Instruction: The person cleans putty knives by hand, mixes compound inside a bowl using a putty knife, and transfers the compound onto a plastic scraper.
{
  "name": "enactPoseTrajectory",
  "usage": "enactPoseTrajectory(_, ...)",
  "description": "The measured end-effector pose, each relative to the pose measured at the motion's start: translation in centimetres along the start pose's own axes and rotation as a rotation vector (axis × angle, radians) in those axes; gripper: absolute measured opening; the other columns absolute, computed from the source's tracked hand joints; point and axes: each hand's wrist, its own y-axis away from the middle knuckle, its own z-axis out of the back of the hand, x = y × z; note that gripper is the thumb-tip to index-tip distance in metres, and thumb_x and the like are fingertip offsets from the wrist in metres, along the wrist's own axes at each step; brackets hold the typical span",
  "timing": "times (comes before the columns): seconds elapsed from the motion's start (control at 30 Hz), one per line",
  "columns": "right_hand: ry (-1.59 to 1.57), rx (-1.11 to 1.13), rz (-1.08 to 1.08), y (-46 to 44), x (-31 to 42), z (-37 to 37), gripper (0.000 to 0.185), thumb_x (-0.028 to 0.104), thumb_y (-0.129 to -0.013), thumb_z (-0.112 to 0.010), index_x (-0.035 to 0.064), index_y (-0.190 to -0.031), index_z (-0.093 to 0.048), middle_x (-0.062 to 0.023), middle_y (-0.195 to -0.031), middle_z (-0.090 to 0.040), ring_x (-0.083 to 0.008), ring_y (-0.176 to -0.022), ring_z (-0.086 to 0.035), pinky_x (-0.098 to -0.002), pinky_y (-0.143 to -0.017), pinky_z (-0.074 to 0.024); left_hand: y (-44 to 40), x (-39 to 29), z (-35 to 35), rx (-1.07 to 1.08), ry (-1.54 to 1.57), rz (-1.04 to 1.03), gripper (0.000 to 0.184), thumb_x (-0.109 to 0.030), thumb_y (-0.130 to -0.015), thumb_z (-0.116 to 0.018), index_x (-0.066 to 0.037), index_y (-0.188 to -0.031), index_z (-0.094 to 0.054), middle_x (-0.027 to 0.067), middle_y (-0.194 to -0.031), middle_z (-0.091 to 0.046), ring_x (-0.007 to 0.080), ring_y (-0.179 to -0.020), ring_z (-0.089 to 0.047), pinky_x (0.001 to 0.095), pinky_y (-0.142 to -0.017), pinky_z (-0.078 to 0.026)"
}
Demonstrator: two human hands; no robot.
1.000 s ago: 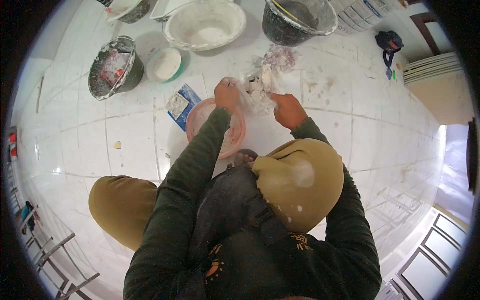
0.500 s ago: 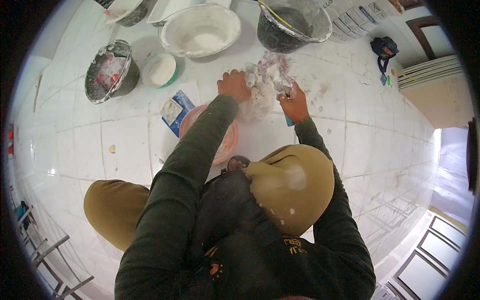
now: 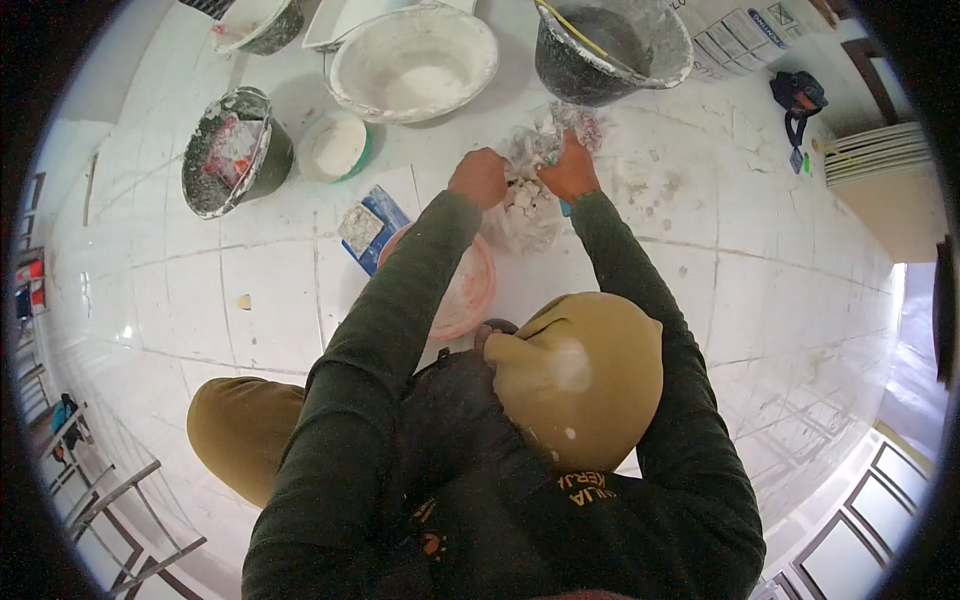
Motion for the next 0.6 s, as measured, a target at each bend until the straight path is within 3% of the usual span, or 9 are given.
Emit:
enactPoseTrajectory(0.03, 0.001, 0.012, -0.020, 0.5, 0.1, 0.3, 0.071, 0.020, -0.066, -0.072, -0.0113, -0.119, -0.036, -0.0295, -0.101, -0.058, -0.0440, -0.096, -0.057, -0.0435, -0.084, -0.0465, 0.0, -0.1, 0.3, 0.073, -0.029, 0.075, 0.043, -0.001, -0.063, -0.051, -0.005, -0.104, -0.063, 0.0214, -0.111, -0.056, 0.0335, -0.105, -0.054, 0.0386, -0.091, -0.043)
enactPoseTrajectory(0.13, -0.179, -0.214, 0.271, 2.6, -2.1, -0.8, 0.066, 0.014, -0.067, -0.070, -0.0059, -0.121, -0.037, -0.0264, -0.100, -0.059, -0.0430, -0.094, -0.058, -0.0446, -0.081, -0.0477, 0.5, 0.6, -0.1, -0.206, 0.003, -0.003, 0.035, -0.006, -0.069, -0.054, -0.007, -0.102, -0.065, 0.0186, -0.110, -0.058, 0.0322, -0.103, -0.055, 0.0393, -0.089, -0.044)
enactPoseTrajectory(0.23, -0.363, -0.125, 0.169, 5.5, -1.5, 0.1, 0.064, 0.010, -0.069, -0.069, 0.0009, -0.125, -0.038, -0.0250, -0.106, -0.058, -0.0412, -0.099, -0.056, -0.0446, -0.083, -0.0467, 1.1, 0.6, -0.1, -0.417, 0.152, -0.024, 0.031, -0.016, -0.074, -0.060, -0.007, -0.103, -0.065, 0.0151, -0.109, -0.060, 0.0303, -0.096, -0.059, 0.0387, -0.086, -0.046)
enactPoseTrajectory(0.33, -0.293, -0.069, 0.231, 6.2, -2.3, -0.2, 0.067, 0.009, -0.069, -0.069, 0.0040, -0.127, -0.037, -0.0253, -0.109, -0.056, -0.0406, -0.103, -0.054, -0.0434, -0.086, -0.0446, 2.2, -0.2, 0.8, -0.455, 0.251, 0.061, 0.029, -0.019, -0.076, -0.063, -0.006, -0.103, -0.065, 0.0129, -0.108, -0.061, 0.0278, -0.091, -0.062, 0.0358, -0.083, -0.049)
enactPoseTrajectory(0.43, -0.249, -0.012, 0.447, 6.0, -1.7, 0.3, 0.062, 0.010, -0.070, -0.069, 0.0036, -0.124, -0.039, -0.0252, -0.109, -0.056, -0.0417, -0.105, -0.052, -0.0428, -0.088, -0.0431, 2.9, -1.2, 1.6, -0.506, 0.468, 0.018, 0.027, -0.011, -0.076, -0.062, -0.007, -0.103, -0.065, 0.0121, -0.109, -0.062, 0.0256, -0.091, -0.063, 0.0322, -0.081, -0.050)
enactPoseTrajectory(0.53, -0.123, -0.026, 0.447, 5.7, 0.1, 1.2, 0.060, 0.009, -0.070, -0.067, 0.0029, -0.123, -0.040, -0.0262, -0.106, -0.056, -0.0424, -0.103, -0.053, -0.0433, -0.087, -0.0435, 3.7, -2.3, 2.4, -0.513, 0.593, 0.040, 0.028, -0.005, -0.076, -0.059, -0.007, -0.103, -0.066, 0.0120, -0.110, -0.062, 0.0242, -0.095, -0.062, 0.0302, -0.083, -0.049)
enactPoseTrajectory(0.6, -0.095, -0.001, 0.304, 4.8, 0.4, 0.6, 0.060, 0.010, -0.071, -0.067, 0.0012, -0.124, -0.039, -0.0277, -0.109, -0.054, -0.0425, -0.104, -0.052, -0.0430, -0.088, -0.0431, 4.6, -2.9, 3.1, -0.494, 0.584, -0.004, 0.029, -0.004, -0.076, -0.058, -0.006, -0.104, -0.065, 0.0117, -0.110, -0.062, 0.0236, -0.096, -0.062, 0.0299, -0.084, -0.048)
